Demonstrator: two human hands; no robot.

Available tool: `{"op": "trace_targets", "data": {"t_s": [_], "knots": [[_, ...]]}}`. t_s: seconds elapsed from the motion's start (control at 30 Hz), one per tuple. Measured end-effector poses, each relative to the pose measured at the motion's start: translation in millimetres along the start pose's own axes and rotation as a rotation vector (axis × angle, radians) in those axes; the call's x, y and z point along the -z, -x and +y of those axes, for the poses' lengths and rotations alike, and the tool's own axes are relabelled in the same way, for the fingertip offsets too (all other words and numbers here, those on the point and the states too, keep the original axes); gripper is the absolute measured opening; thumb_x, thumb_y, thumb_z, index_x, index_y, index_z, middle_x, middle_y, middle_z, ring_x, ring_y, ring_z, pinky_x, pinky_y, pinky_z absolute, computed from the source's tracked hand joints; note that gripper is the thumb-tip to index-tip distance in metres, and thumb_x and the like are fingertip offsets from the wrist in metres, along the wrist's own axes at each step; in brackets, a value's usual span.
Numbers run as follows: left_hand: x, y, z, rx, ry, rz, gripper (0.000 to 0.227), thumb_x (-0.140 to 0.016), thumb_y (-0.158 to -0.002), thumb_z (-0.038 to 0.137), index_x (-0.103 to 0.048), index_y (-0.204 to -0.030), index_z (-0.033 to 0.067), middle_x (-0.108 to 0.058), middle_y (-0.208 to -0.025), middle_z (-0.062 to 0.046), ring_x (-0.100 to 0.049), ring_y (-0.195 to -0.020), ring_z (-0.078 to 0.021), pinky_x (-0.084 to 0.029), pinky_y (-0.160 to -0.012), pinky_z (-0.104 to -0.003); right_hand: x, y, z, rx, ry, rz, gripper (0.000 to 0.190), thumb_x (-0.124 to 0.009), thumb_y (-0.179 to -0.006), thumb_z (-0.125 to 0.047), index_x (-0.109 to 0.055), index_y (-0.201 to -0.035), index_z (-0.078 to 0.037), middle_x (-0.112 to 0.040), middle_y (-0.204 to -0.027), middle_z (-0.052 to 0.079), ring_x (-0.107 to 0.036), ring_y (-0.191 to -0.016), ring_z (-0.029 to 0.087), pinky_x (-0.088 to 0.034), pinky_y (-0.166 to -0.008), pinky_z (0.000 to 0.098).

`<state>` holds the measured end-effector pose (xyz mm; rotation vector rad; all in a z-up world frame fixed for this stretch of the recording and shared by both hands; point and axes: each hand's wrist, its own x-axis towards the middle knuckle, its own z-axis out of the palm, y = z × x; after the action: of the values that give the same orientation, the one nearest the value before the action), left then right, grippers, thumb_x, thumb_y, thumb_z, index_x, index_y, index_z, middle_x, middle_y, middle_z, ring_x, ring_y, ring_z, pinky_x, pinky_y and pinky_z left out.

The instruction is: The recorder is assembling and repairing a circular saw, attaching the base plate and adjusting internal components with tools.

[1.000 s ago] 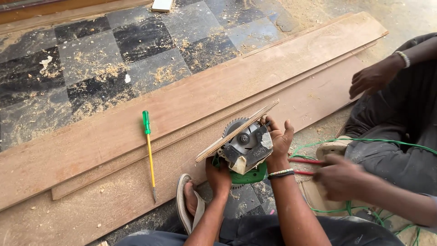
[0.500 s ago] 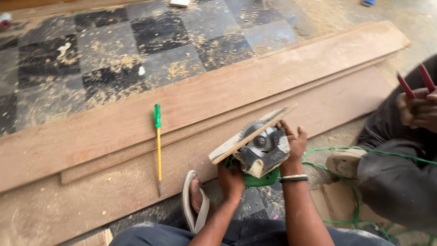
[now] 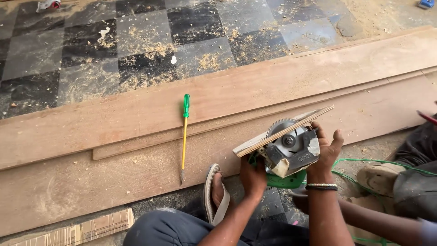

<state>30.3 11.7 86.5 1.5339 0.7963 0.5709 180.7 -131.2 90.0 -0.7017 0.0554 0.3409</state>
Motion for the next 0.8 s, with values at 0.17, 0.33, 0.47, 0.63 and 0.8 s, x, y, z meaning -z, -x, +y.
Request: {"op": "trace_targets", "data": {"t_s": [0.17,0.33,0.47,0.63,0.8], "knots": [[0,-5,-2,-0.060,-0.015,0.011,0.041,-0.066,-0.091,0.011,-0.057,-0.130,0.0006,-0.071,-0.119,-0.023,-0.068,-0.114,-0.0390,-0.051,-0.096,-0.044,13,-7,6,0.051,-0.053,0.049,0.067,-0.043,-0.105,-0.062,-0.061,-0.131,-0.003,-0.066,-0.122,0.016,-0.065,-0.111,0.031,-0.054,-0.100,0.0457],[1,-11,-4,-0.074,-0.012,-0.020,0.040,-0.065,-0.091,0.010,-0.058,-0.128,-0.0011,-0.071,-0.118,-0.024,-0.068,-0.113,-0.0402,-0.051,-0.096,-0.044,3,-7,6,0.040,-0.051,0.055,0.063,-0.039,-0.106,-0.058,-0.059,-0.132,-0.004,-0.066,-0.125,0.017,-0.065,-0.113,0.032,-0.054,-0.100,0.0469],[-2,-13,-21,-0.129,-0.016,-0.012,0.043,-0.064,-0.090,0.007,-0.056,-0.130,-0.0044,-0.069,-0.120,-0.028,-0.067,-0.115,-0.0416,-0.050,-0.098,-0.045,-2,-3,7,0.026,-0.018,0.036,0.071,-0.037,-0.104,-0.061,-0.052,-0.142,-0.002,-0.062,-0.133,0.017,-0.062,-0.119,0.031,-0.052,-0.104,0.0467],[4,-15,-17,-0.111,-0.040,-0.055,0.042,-0.064,-0.090,0.007,-0.056,-0.130,-0.0047,-0.069,-0.119,-0.027,-0.068,-0.114,-0.0395,-0.050,-0.097,-0.044,-17,5,4,0.033,0.006,-0.007,0.083,-0.037,-0.101,-0.066,-0.043,-0.152,0.000,-0.058,-0.136,0.017,-0.059,-0.123,0.030,-0.051,-0.107,0.0461],[6,-16,-10,-0.041,0.004,-0.111,0.039,-0.062,-0.092,0.007,-0.055,-0.129,-0.0037,-0.071,-0.115,-0.023,-0.071,-0.105,-0.0328,-0.053,-0.090,-0.041,-24,8,5,0.035,0.040,-0.004,0.086,-0.039,-0.099,-0.068,-0.043,-0.151,0.000,-0.059,-0.133,0.016,-0.060,-0.122,0.029,-0.051,-0.105,0.0449]]}}
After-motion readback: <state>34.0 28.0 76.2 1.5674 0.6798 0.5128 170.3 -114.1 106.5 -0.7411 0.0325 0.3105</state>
